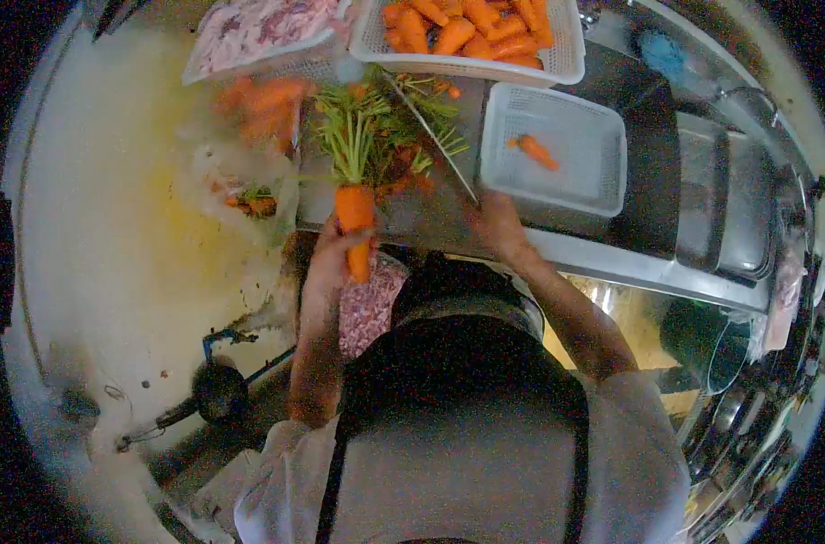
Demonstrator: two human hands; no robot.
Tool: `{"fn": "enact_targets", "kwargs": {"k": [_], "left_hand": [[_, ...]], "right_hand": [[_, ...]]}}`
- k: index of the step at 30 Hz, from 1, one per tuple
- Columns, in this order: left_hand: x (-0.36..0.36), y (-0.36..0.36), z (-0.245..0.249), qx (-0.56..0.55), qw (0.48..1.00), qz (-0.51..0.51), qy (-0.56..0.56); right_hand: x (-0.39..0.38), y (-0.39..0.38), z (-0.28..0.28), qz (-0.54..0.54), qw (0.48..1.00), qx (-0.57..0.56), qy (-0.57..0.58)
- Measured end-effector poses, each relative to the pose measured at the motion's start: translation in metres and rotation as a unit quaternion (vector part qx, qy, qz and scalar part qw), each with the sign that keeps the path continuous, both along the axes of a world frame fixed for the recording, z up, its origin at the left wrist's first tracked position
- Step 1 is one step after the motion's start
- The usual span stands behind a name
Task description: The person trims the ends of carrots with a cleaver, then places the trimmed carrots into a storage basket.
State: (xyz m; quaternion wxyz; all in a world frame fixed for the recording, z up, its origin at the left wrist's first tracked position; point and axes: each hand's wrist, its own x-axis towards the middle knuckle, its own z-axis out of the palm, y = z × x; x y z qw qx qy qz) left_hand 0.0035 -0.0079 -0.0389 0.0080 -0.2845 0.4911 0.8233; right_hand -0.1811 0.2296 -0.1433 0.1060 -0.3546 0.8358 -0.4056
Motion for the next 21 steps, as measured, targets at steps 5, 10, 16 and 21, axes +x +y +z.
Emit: {"fn": "enact_targets", "kwargs": {"k": [5, 10, 16, 21], "left_hand": [[-0.015, 0.018, 0.009, -0.42, 0.906, -0.027, 0.046], [-0.024, 0.003, 0.0, -0.035, 0.998, 0.001, 0.053], [-0.024, -0.013, -0.02, 0.534, 0.843, 0.053, 0.044], [-0.004, -0.002, -0.03, 0.262, 0.954, 0.087, 0.118]], "right_hand": [[0.04, -0.011, 0.122, 0.048, 0.996, -0.004, -0.072], [0.052, -0.023, 0.127, 0.116, 0.993, -0.035, -0.007], [0.055, -0.032, 0.132, 0.133, 0.989, 0.001, 0.064], [0.053, -0.036, 0.128, 0.148, 0.986, -0.023, 0.069]]}}
